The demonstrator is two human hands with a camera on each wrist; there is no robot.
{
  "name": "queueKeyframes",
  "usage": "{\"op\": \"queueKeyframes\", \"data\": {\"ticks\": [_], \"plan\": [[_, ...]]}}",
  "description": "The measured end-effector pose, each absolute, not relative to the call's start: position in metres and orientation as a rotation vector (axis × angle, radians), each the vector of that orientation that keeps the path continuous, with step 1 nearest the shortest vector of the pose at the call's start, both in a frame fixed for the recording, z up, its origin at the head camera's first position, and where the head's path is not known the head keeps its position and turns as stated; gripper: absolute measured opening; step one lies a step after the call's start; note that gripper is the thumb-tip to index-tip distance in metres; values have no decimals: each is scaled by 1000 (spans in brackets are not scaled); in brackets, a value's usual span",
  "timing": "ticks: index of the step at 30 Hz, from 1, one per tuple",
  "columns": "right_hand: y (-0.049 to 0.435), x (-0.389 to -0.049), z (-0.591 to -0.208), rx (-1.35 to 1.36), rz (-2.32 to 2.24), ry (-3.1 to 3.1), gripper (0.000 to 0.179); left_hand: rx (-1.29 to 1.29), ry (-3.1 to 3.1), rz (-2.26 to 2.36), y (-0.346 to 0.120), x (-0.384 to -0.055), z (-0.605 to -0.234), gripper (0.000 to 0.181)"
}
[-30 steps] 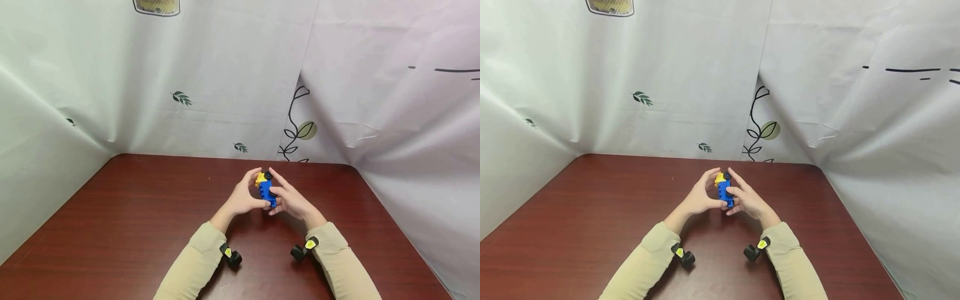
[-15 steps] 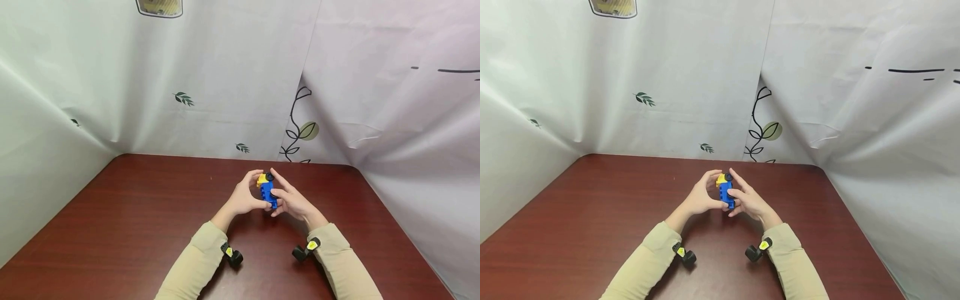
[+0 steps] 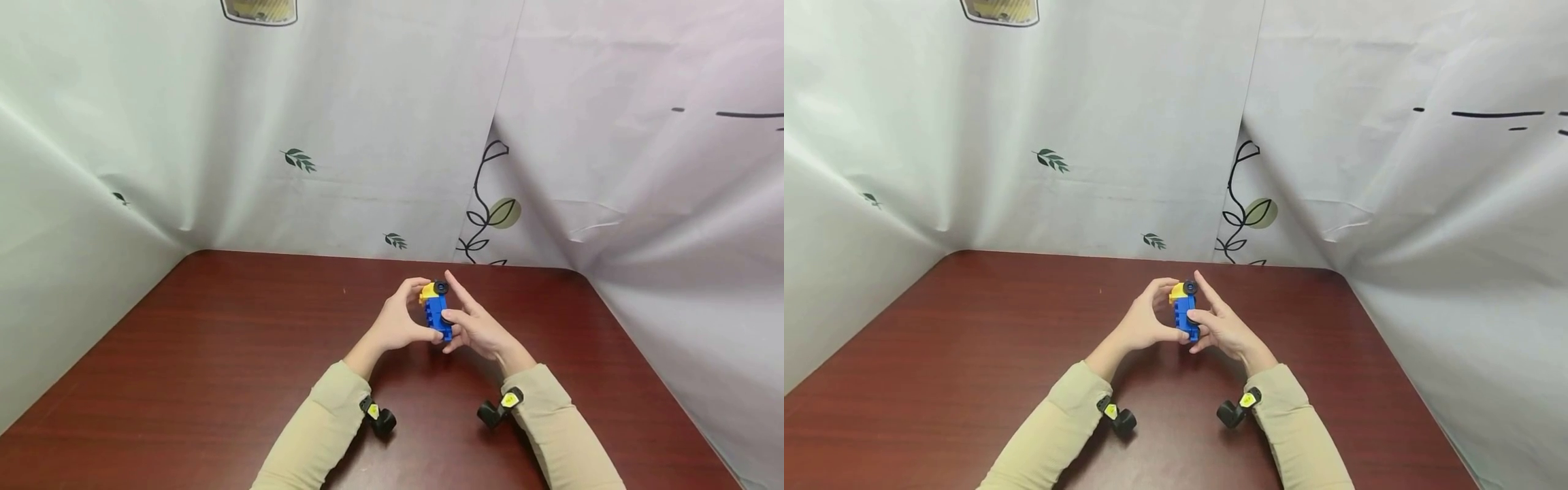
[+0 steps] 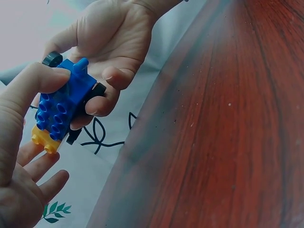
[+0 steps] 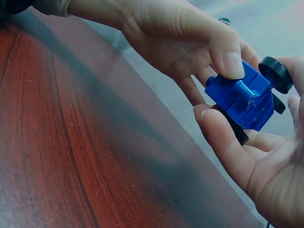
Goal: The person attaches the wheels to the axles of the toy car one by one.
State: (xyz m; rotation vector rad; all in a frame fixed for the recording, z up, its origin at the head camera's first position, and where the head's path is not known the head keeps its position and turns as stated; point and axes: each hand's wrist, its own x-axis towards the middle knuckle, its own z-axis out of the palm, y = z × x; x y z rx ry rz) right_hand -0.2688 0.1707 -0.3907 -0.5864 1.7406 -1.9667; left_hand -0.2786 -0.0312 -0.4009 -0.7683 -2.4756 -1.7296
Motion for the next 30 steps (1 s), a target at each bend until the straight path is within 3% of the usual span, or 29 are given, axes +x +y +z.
{"op": "queueKeyframes", "data": {"ticks": [14,21,30], "plan": [[171,-270,-391,-599,-1989,1715,72,-776,-2501,-1725,-34,-253,-367,85],[171,-270,-392,-602,-1993,1725,75,-774,-2475,-1706,-32,-279,-400,94],[166,-271,-394,-548,-1988,1794,68,-782,-2436,-1781,-35,-281,-402,89]]}}
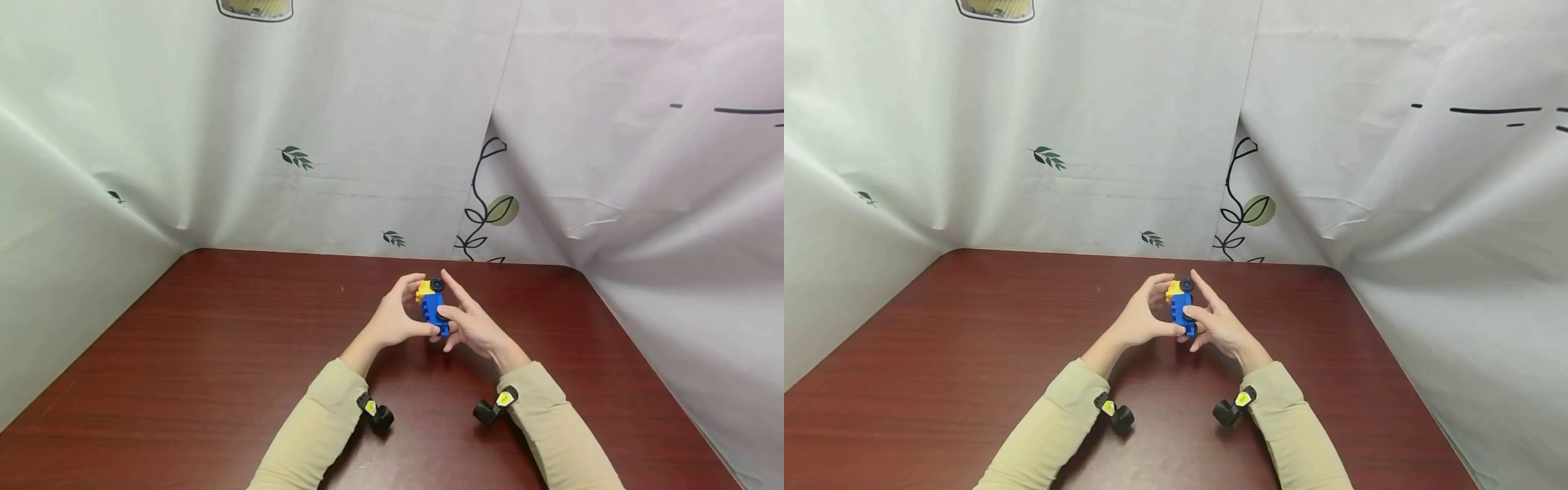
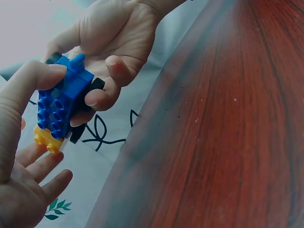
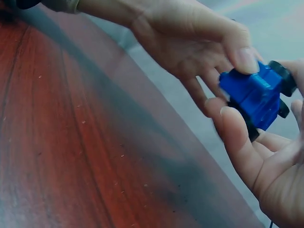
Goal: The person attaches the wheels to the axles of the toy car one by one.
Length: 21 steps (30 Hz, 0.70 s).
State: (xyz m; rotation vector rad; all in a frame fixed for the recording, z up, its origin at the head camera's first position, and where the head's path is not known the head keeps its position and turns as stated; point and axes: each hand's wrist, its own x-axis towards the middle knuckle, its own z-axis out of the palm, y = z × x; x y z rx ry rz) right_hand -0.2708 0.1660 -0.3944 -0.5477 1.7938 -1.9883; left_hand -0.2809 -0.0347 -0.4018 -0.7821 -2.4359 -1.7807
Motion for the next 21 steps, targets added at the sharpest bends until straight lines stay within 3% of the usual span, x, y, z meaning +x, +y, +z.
{"op": "queueKeyframes", "data": {"ticks": [11,21], "plan": [[167,-272,-393,-481,-1811,2369,61,-682,-2453,-1779,-37,-282,-404,89],[161,-249,-354,-702,-1730,2570,50,-569,-2380,-1943,-43,-290,-402,84]]}}
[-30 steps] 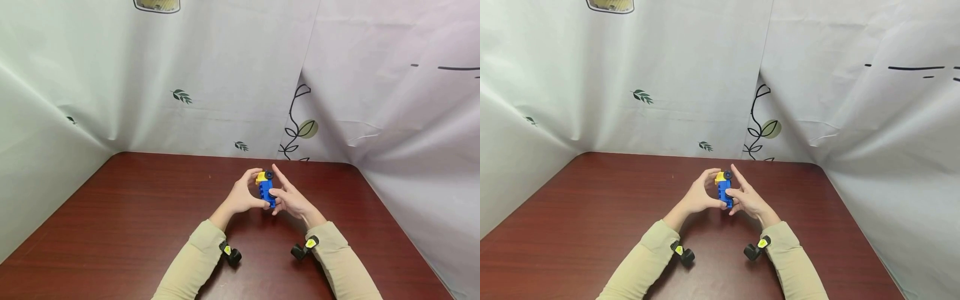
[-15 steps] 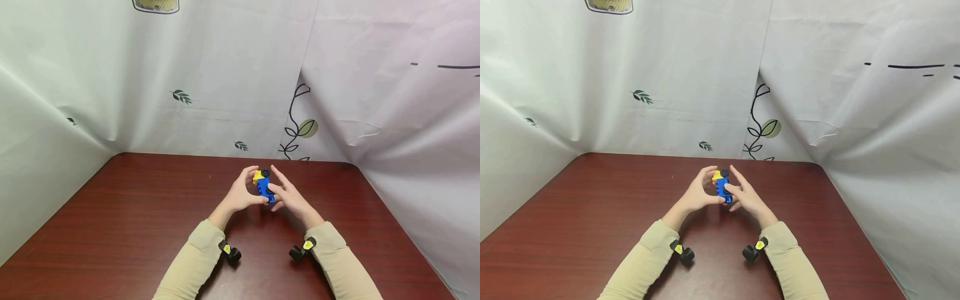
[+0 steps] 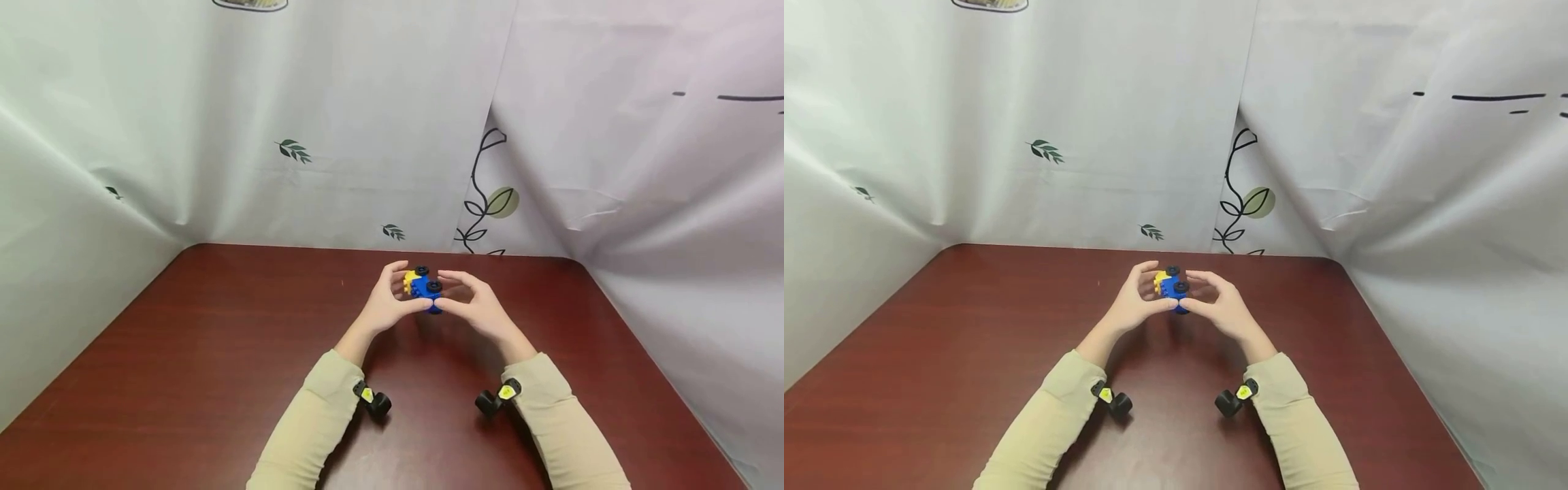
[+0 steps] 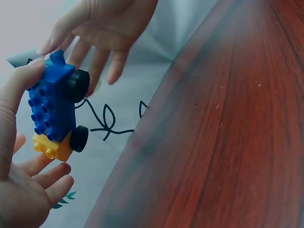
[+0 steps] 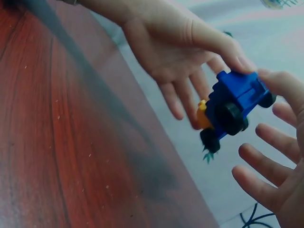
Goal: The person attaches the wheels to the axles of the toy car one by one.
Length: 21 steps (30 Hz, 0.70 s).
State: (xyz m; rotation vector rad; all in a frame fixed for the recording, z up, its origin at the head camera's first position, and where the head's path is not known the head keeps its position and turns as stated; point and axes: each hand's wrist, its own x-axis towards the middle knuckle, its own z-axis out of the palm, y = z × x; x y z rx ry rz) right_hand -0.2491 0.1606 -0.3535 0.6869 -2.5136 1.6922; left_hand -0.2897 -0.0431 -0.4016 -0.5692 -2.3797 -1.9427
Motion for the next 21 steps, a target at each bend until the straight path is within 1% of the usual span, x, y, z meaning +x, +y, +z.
{"op": "queueKeyframes", "data": {"ticks": [3,7,10,16,21], "plan": [[158,-247,-352,734,1617,-2512,49,-512,-2369,-2004,-44,-290,-402,83],[158,-254,-366,761,1527,-2507,51,-406,-2387,-2060,-45,-288,-405,85],[160,-263,-376,743,1447,-2470,50,-396,-2393,-2061,-43,-289,-404,86],[163,-271,-379,716,1347,-2306,43,-357,-2379,-2060,-41,-291,-396,83],[163,-274,-385,617,1455,-2156,32,-292,-2366,-2089,-42,-291,-394,78]]}}
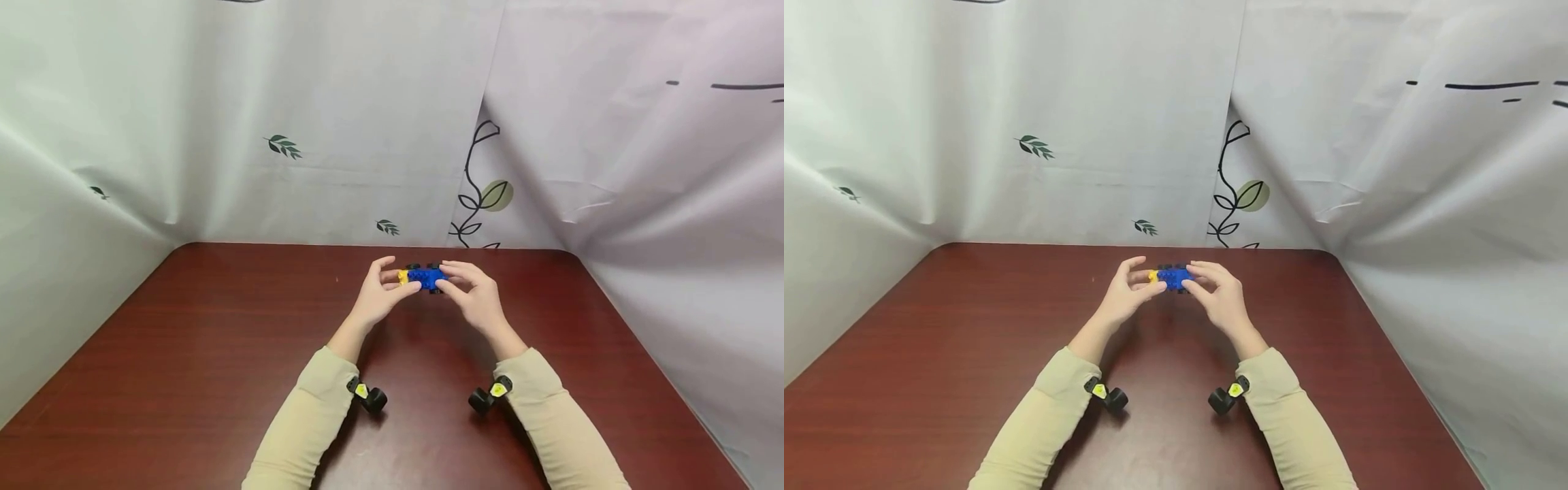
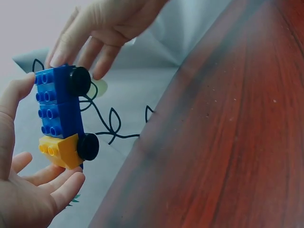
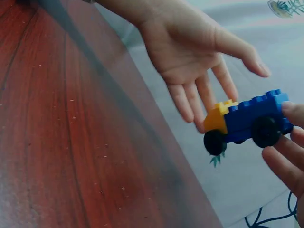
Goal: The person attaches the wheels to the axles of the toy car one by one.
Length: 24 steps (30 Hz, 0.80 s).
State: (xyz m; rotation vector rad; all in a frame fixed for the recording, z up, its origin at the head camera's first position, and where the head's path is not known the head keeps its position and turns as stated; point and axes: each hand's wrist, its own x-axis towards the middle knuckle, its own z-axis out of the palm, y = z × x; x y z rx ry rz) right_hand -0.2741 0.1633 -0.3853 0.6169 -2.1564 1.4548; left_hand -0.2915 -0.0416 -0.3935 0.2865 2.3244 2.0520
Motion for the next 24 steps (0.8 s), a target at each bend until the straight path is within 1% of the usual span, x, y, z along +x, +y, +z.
{"op": "queueKeyframes", "data": {"ticks": [4,6,9,13,20,24], "plan": [[160,-272,-387,518,1568,-2116,27,258,2285,2101,-47,-291,-389,72],[157,-265,-381,465,1567,-2145,26,239,2265,2109,-50,-288,-384,70],[157,-266,-382,386,1559,-2202,25,231,2277,2114,-52,-288,-381,67],[162,-275,-398,330,1562,-2303,30,189,2308,2113,-52,-291,-386,62],[166,-278,-402,262,1563,-2490,42,223,2344,2096,-47,-290,-384,52],[165,-279,-404,280,1654,-2494,44,249,2310,2089,-40,-290,-386,48]]}}
